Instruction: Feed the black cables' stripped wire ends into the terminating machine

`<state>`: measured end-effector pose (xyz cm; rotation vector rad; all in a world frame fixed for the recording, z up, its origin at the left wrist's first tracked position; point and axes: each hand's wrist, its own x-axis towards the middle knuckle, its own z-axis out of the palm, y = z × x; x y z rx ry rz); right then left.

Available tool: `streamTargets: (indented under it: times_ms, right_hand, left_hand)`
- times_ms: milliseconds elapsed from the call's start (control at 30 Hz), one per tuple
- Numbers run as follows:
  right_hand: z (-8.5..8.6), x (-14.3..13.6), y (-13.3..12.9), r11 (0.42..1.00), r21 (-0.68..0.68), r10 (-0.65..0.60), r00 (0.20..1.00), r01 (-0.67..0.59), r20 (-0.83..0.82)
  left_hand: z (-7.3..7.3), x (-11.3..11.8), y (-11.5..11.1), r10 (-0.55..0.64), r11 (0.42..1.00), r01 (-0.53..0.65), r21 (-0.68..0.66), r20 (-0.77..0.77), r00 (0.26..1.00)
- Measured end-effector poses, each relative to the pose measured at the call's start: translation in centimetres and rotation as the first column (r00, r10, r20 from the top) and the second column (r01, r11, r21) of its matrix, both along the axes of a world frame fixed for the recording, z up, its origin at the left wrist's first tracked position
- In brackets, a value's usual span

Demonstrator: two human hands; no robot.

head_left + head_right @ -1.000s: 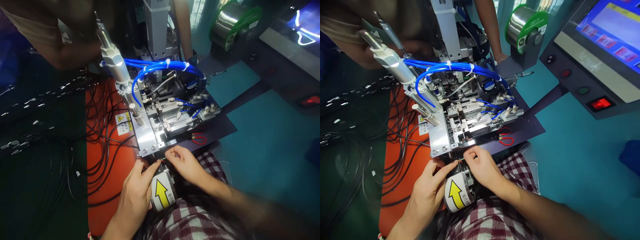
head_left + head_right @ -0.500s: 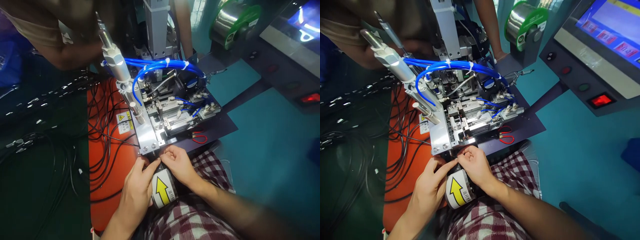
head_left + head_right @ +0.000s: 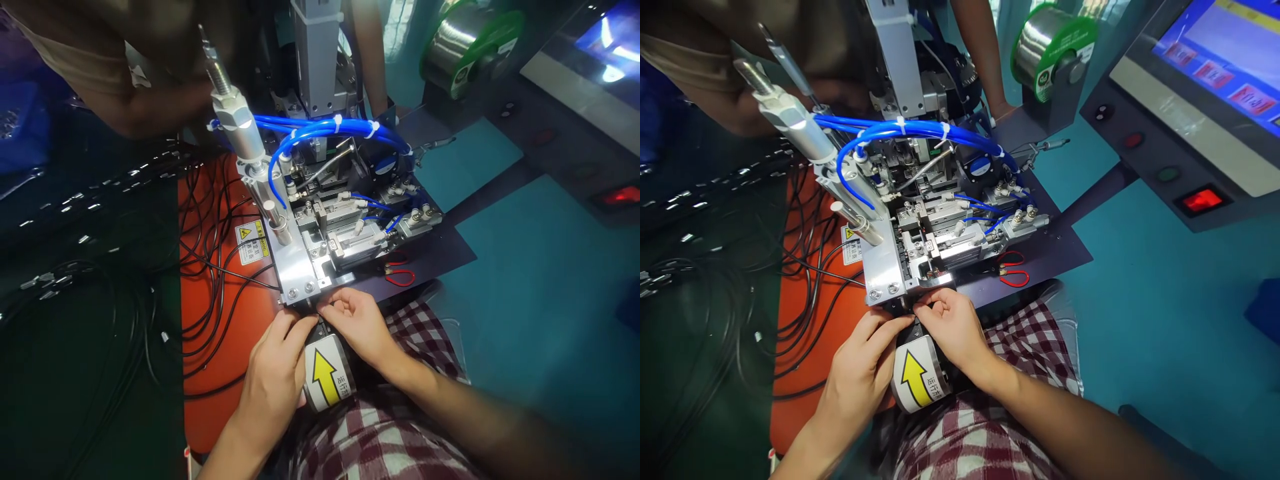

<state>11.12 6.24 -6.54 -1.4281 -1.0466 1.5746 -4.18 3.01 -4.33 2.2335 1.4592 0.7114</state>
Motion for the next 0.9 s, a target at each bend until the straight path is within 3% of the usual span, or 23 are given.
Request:
streamTargets:
  times_ms: [233,467,567,700,767,900]
  right_hand:
    - [-0.5,0.2,-0.4,0.994,0.108,0.024,1.000,-0.026,0.020]
    - [-0.6,0.8,-0.2,0.999,0.037,0.007,0.999,-0.005,-0.046]
    - [-0.2,0.8,0.3,0.995,-0.101,0.012,0.993,-0.024,-0.121]
    - [0.2,1.5,1.1,0.933,-0.301,0.112,0.954,-0.197,-0.279]
    - [0.3,1.8,1.0,0.944,-0.277,0.109,0.963,-0.178,-0.245]
    - [0.2,2.0,-0.8,0.999,-0.032,0.002,0.999,-0.004,-0.040]
  left_hand:
    - [0.0,0.0,0.0,-0.002,1.000,0.001,-0.007,-0.011,1.000]
    - [0.0,0.1,0.0,0.005,1.000,-0.005,-0.007,0.000,1.000]
    - [-0.1,0.1,0.0,0.005,1.000,-0.005,-0.001,0.000,1.000]
    - [0.0,0.1,0.1,0.010,1.000,-0.010,0.001,-0.011,1.000]
    - [0.0,0.1,0.1,0.012,1.000,-0.012,0.007,-0.008,1.000]
    - [0.0,0.0,0.1,0.005,1.000,-0.005,0.006,-0.007,1.000]
